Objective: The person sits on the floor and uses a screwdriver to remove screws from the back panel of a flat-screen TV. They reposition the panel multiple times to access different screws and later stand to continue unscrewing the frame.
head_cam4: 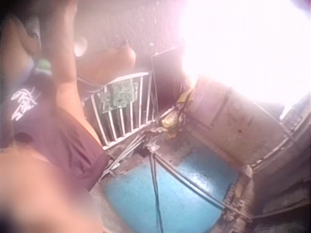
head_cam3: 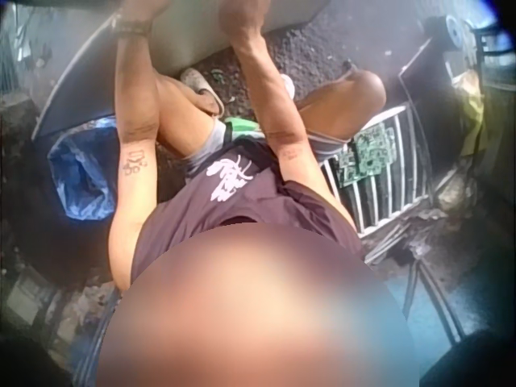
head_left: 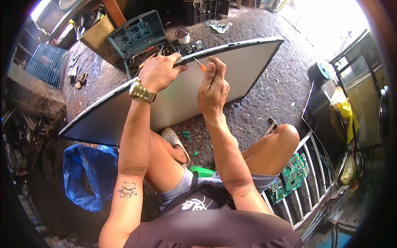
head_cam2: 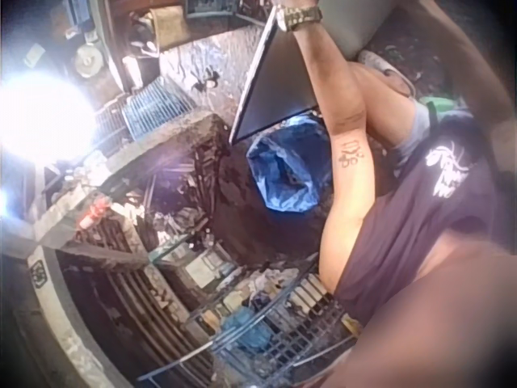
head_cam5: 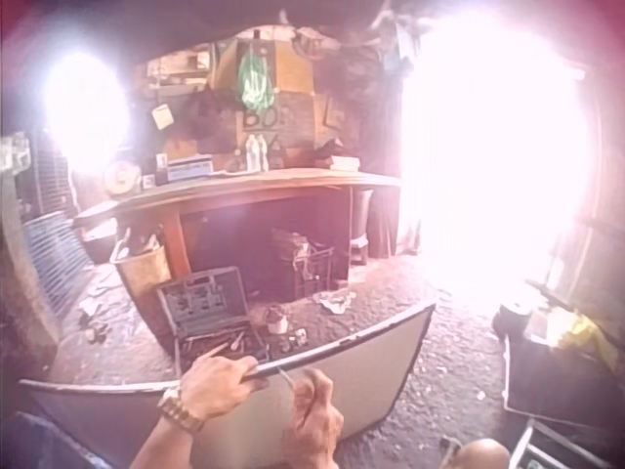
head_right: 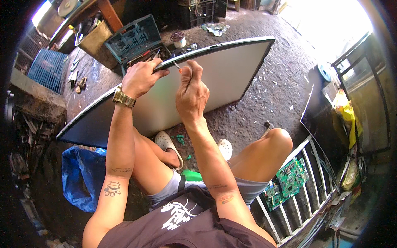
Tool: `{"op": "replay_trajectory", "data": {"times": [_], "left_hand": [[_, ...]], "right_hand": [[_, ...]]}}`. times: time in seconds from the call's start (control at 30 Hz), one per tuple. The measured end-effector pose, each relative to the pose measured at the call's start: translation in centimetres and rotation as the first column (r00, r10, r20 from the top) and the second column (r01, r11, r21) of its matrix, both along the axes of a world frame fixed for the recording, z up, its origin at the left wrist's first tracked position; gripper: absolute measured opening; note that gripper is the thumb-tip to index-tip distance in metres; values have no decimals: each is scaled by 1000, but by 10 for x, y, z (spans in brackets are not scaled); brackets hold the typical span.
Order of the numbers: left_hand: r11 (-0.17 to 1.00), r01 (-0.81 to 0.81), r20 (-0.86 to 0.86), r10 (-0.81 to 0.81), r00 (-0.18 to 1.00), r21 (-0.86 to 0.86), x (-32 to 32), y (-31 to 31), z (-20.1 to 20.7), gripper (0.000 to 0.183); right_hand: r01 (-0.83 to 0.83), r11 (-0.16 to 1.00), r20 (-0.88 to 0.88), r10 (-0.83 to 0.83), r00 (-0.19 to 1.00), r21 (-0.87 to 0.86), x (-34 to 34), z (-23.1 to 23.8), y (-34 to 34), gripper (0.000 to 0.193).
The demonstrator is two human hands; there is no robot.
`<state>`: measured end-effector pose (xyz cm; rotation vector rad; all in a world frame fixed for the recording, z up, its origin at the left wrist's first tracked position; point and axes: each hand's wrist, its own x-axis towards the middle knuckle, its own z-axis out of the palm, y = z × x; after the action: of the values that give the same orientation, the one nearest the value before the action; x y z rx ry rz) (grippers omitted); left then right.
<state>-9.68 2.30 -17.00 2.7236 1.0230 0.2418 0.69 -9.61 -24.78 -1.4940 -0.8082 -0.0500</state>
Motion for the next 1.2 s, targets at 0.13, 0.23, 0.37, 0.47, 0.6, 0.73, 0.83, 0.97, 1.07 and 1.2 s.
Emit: {"op": "replay_trajectory", "data": {"times": [0.13, 0.23, 0.37, 0.47, 0.6, 0.73, 0.83, 0.97, 1.07, 1.2], "left_hand": [[1000, -2, -12, 2, 1000, -3, 0, 0, 0, 41], [1000, 12, 2, -12, 1000, 24, -1, 1, -1, 41], [999, 12, 0, -12, 1000, 39, -1, 1, -2, 41], [999, 6, -4, -6, 1000, 47, -1, -1, -1, 41], [999, 3, -14, -2, 1000, 35, -1, -3, 2, 42], [1000, 24, 38, -25, 999, 8, -12, -6, 4, 44], [992, 4, 36, -8, 999, 125, -62, -11, 7, 56], [970, -52, -60, 68, 996, 238, -171, 3, 11, 76], [958, -74, -131, 114, 985, 277, -226, 25, 3, 76], [954, -268, -64, 278, 958, 135, -250, 44, -14, 45]], "right_hand": [[77, 996, 115, -81, 990, 38, 0, 1, 0, 36], [56, 998, 95, -53, 994, -29, -1, 2, -2, 32], [56, 998, 137, -57, 989, 11, -2, 3, -3, 29], [-44, 998, -11, 43, 999, -53, -3, 6, -5, 31], [-139, 953, 229, 77, 970, 268, 3, 20, -11, 27], [-71, 979, 363, -2, 932, 190, 48, 44, -18, 29], [-27, 975, 523, 142, 841, -222, 99, 61, -10, 36], [47, 806, 704, 485, 519, -590, 149, 56, -9, 57], [-66, 810, 725, 554, 409, -582, 165, 46, 13, 51], [-185, 776, 667, 617, 418, -603, 169, 45, 30, 47]]}}
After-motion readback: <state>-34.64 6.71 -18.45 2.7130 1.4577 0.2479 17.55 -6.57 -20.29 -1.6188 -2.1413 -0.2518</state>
